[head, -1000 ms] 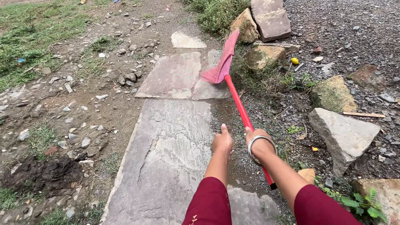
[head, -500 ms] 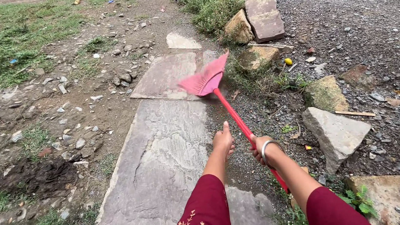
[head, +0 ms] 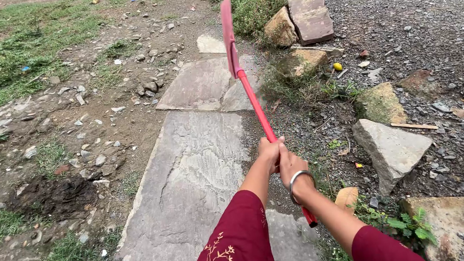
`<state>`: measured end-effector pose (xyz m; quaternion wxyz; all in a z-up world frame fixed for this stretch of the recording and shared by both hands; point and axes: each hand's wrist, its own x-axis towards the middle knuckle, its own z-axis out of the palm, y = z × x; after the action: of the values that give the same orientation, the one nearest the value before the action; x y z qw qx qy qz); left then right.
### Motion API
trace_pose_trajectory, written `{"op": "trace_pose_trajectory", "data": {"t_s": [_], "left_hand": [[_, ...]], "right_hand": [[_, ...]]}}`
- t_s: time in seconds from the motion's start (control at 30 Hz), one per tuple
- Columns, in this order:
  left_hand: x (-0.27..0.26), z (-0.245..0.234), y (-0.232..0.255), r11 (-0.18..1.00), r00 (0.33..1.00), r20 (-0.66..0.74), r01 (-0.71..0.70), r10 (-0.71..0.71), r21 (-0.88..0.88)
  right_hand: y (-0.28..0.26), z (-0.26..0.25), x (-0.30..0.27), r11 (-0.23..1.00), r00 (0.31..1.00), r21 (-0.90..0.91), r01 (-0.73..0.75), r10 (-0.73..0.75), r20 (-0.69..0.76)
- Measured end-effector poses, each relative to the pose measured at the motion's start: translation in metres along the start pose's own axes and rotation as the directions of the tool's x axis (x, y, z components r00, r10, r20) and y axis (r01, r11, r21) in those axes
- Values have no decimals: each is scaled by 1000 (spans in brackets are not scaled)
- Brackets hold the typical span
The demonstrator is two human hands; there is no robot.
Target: Sweeping dirt and debris off a stone path outdoors using a broom.
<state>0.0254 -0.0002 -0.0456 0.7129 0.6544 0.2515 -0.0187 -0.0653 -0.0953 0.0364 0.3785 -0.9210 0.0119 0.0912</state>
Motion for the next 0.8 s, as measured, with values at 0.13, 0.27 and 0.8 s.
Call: {"op": "trace_pose_trajectory", "data": {"t_s": [0.13, 0.27, 0.8], "left_hand": [[48, -4, -53, 999, 965, -259, -48, 44, -10], [9, -22, -49, 996, 894, -440, 56, -79, -66], [54, 53, -56, 998, 999, -41, -27, 30, 59]], "right_hand": [[4, 21, 8, 992, 993, 48, 117, -115, -39], [-1, 25, 10, 988, 984, 152, -37, 9, 179], [21, 12, 15, 976, 976, 180, -122, 151, -156]]}}
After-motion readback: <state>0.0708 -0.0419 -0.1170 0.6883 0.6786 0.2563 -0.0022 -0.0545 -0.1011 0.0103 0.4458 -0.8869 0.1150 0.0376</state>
